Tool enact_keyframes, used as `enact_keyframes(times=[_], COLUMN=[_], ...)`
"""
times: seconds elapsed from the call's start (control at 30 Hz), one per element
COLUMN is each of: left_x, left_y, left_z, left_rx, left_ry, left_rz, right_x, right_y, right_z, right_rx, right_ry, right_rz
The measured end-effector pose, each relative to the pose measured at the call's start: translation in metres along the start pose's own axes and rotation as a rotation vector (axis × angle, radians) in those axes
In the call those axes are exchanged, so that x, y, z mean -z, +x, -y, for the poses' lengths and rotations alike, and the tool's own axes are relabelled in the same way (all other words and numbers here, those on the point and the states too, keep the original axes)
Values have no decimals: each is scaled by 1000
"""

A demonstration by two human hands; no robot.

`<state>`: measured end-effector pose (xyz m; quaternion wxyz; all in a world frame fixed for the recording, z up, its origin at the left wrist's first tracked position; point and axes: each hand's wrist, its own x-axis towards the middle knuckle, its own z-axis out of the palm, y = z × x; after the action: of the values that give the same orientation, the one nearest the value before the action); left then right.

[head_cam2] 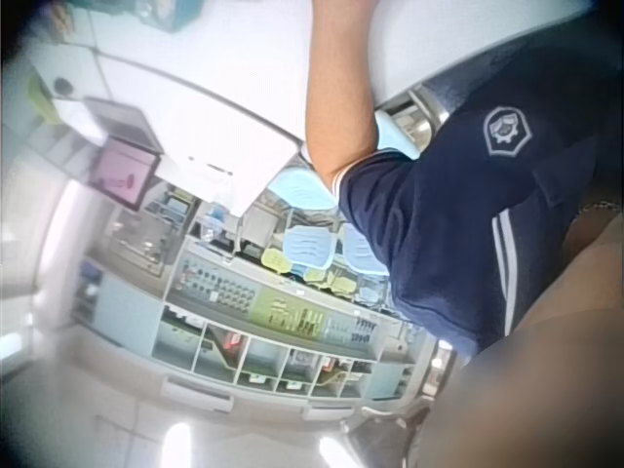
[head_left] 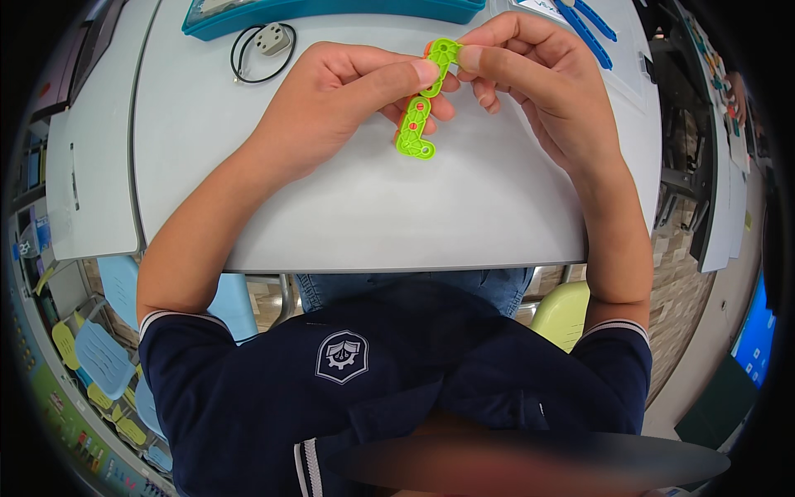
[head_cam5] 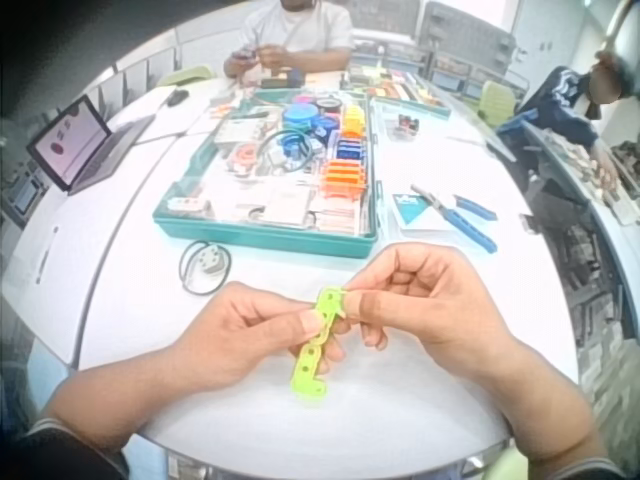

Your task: The person assembles small plastic pieces using a blue plastic tool to press and secure components together. They handle orange and green plastic parts and small red connectors, repeatedly joining and adjusting them on a white table.

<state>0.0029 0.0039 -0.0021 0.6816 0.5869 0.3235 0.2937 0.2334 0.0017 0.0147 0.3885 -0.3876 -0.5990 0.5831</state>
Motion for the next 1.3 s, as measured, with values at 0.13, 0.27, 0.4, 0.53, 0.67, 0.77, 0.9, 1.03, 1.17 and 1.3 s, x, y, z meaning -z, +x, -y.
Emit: enact_keyframes(times=[0.13, 0.27, 0.4, 0.53, 0.67, 0.77, 0.9, 1.03, 1.17, 1.3], left_x=[-1, -1, 0, -1, -1, -1, 0, 2, 2, 6], left_y=[-1, -1, -2, -2, -2, -2, -1, 1, 1, 1], left_z=[0, 0, -2, -2, -2, -2, -3, -4, -4, -5], left_rx=[-5, -8, 12, 7, 3, 12, 34, 62, -7, -56], left_ry=[9, 10, -56, -92, -87, -90, -106, -148, -114, -214], left_rz=[-10, -16, -15, -29, -33, -35, -12, 3, 3, 22], right_x=[-1, -2, -3, -4, -4, -3, -4, -4, -1, -1], right_y=[1, 2, 1, 1, 1, 1, 1, 1, 2, 7], right_z=[0, -1, -2, -3, -2, -1, -2, -1, -1, -7], right_rx=[-3, -91, -17, -31, -37, -38, -45, -19, -64, -99], right_ry=[14, 153, 47, 57, 45, 48, 39, 24, 99, 176], right_rz=[-4, -10, -9, -3, -11, -11, -18, -18, -1, -31])
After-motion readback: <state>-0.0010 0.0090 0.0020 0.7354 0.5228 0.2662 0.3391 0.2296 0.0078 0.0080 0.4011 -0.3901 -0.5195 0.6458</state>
